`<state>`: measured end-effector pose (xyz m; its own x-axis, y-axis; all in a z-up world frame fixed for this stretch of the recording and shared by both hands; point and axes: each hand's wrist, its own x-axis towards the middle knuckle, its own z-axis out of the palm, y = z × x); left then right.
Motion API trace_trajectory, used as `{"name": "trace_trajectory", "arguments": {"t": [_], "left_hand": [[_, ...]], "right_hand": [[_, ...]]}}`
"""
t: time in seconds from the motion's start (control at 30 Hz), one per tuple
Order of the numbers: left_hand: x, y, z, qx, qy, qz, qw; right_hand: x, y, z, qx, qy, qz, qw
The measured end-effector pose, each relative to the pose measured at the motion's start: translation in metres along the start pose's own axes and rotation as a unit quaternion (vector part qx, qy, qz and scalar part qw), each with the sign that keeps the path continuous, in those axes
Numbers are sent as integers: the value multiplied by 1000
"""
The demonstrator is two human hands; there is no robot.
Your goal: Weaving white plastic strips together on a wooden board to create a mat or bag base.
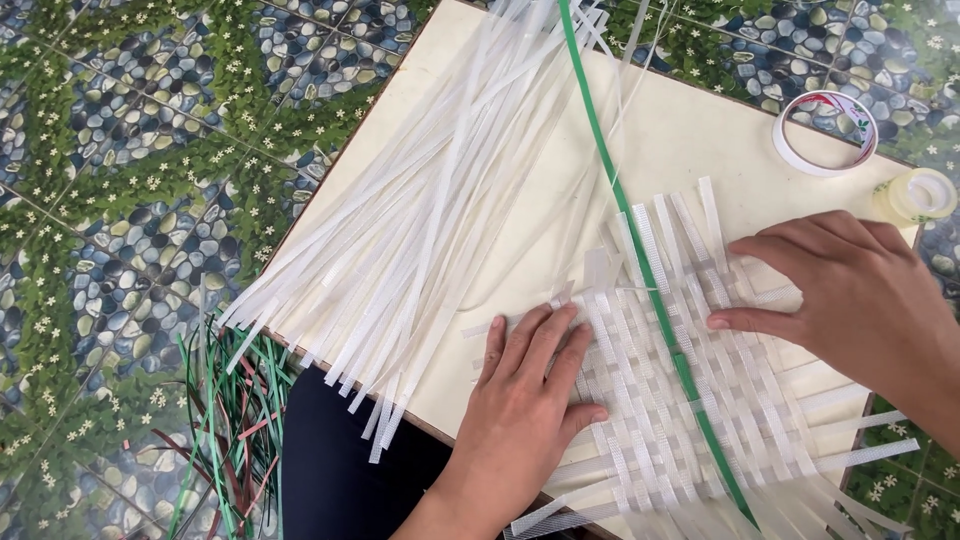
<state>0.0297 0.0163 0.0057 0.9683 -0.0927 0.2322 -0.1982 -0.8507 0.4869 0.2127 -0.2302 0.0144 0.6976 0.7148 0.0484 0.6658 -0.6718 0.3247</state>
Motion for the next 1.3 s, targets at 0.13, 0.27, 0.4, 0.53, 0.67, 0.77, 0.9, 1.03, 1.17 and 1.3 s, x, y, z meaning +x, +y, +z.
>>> {"name": "trace_trajectory", "arguments": {"t": [0.13,0.27,0.4,0.53,0.67,0.77,0.9,1.03,1.17,1.3], "left_hand": [[0,0,2,22,-2,14,1000],[0,1,1,42,-4,21,999],[1,2,0,45,-12,22,999],[1,0,2,42,6,21,999],[1,0,2,35,3,21,999],[1,-1,3,40,7,23,999],[1,2,-6,-2,4,11,1000],[0,3,-9,-32,26,-56,998],[-4,1,-3,-8,37,-71,997],[-4,1,-3,11,43,-59,997]], "right_hand": [[-18,8,18,90,85,22,992],[-21,12,22,117,80,16,990],[-17,17,20,85,10,21,996],[-16,16,21,79,14,27,996],[-18,15,22,85,19,29,996],[-18,13,19,50,29,30,998],[-9,16,16,48,24,-1,999],[-6,19,19,84,-18,5,996],[-6,19,19,59,-8,6,998],[-7,17,19,37,48,-11,998]]}}
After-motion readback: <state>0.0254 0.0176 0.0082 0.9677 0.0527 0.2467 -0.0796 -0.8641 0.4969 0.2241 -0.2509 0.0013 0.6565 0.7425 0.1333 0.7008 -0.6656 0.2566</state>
